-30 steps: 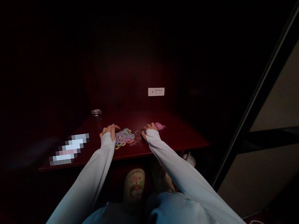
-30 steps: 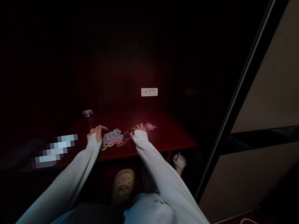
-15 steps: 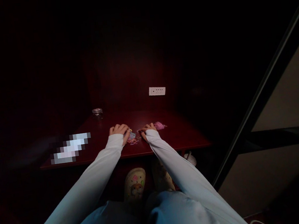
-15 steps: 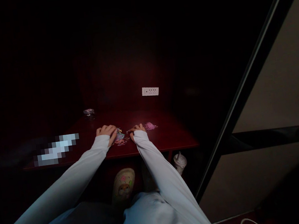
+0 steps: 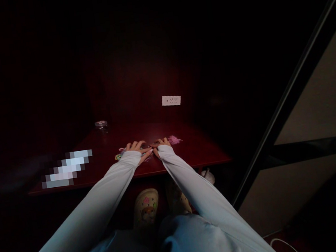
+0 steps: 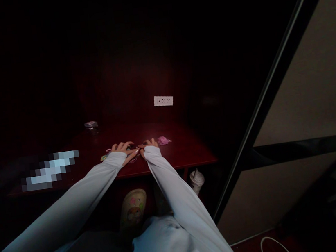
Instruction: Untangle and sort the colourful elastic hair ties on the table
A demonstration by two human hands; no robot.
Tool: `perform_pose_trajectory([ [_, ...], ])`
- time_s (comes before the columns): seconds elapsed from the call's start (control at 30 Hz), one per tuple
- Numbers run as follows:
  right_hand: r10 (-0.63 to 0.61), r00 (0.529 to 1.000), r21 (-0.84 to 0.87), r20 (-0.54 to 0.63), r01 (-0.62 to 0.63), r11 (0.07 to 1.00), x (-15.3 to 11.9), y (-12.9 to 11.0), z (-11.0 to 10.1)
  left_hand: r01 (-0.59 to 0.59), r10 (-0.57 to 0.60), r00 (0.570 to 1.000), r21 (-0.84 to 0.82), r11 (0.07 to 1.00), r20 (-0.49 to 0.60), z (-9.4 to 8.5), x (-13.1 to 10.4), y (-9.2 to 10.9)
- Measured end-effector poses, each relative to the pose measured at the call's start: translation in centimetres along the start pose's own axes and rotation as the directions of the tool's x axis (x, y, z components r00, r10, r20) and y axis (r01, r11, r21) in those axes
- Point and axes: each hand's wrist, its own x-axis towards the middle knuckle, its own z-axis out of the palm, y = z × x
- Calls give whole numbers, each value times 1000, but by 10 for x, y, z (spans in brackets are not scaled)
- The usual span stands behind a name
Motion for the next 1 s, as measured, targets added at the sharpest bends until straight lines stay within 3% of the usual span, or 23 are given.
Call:
perform_pose_trajectory([
  [0.17,-5,1000,-29,18,6,1000,0,-1,-1,18,-21,1000,102,995,23,-5,-3,2],
  [0.4,20,999,3,-25,-20,1000,0,0,1,57,-58,998,61,996,14,-10,-4,5],
  [0.67,62,997,16,-44,-61,998,0,-2,2,72,-71,991,1,997,-111,-7,-6,0],
  [0.8,65,990,46,-122,-59,997,2,-2,2,105,-107,976,-18,994,-190,-8,-7,-1],
  [1.0,263,944,89,-197,-250,964,5,2,0,102,-108,967,-37,994,-230,-18,-9,2],
])
